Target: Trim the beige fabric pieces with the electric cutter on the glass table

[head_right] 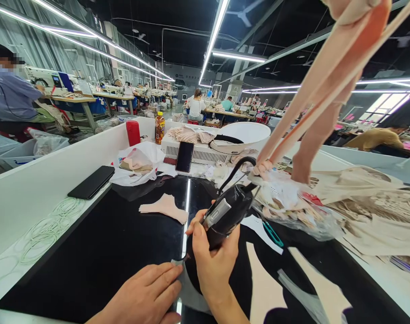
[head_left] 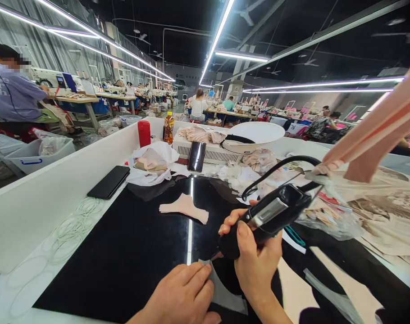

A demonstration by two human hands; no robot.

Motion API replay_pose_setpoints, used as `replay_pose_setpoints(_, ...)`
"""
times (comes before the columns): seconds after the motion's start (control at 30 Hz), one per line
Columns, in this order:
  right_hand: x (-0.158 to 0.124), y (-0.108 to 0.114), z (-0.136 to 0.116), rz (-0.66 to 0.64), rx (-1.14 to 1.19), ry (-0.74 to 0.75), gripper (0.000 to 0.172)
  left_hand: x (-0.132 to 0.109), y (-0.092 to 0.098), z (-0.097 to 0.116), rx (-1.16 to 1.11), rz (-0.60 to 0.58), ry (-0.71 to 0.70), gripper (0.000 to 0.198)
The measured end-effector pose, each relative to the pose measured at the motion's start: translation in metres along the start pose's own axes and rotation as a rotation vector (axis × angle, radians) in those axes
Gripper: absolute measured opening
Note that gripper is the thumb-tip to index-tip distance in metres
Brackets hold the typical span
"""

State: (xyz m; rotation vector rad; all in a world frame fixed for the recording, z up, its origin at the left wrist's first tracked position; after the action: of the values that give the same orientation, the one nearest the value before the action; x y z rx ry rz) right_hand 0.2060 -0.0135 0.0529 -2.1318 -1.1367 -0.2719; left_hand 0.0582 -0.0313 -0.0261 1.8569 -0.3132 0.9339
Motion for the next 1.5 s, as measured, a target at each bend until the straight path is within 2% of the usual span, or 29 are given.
replay_pose_setpoints(0.17, 0.000, 0.000, 0.001, -0.018, 0.026, -0.023, 0.032, -0.001, -0.001, -0.001, -0.002, -0.010, -0.007, 0.042)
replay_pose_setpoints(0.47, -0.004, -0.006, 0.007, -0.075, 0.056, -0.039, 0.037, 0.004, 0.004, -0.001, 0.008, 0.040, -0.002, 0.050)
replay_pose_setpoints(0.73, -0.004, -0.004, 0.009, -0.064, 0.014, -0.048, 0.032, 0.003, 0.001, 0.000, 0.006, 0.051, 0.017, 0.050)
replay_pose_setpoints(0.97, -0.005, -0.011, 0.010, -0.069, 0.068, -0.058, 0.036, 0.002, 0.002, 0.000, -0.019, 0.029, 0.014, 0.048)
replay_pose_setpoints(1.17, -0.007, -0.014, 0.015, -0.097, 0.058, -0.053, 0.030, 0.001, -0.001, 0.000, -0.024, 0.027, 0.023, 0.037)
replay_pose_setpoints(1.3, -0.007, -0.013, 0.016, -0.074, 0.060, -0.060, 0.029, 0.004, 0.002, -0.001, -0.015, 0.054, 0.035, 0.043)
replay_pose_setpoints(1.5, -0.002, -0.011, 0.001, -0.054, 0.036, -0.087, 0.036, 0.003, 0.000, 0.000, 0.005, 0.063, 0.017, 0.043)
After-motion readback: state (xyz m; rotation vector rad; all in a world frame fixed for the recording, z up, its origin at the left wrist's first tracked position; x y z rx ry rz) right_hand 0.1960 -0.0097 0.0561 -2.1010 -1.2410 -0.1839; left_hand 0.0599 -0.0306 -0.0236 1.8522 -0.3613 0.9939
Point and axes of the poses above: each hand's wrist, its own x-axis towards the middle knuckle, its own y-axis out of the back of the hand, z = x × y, the point moved 5 cm from there along x, towards the middle knuckle, and after that the axes turned 11 degrees about x, right-handed, at the moved point
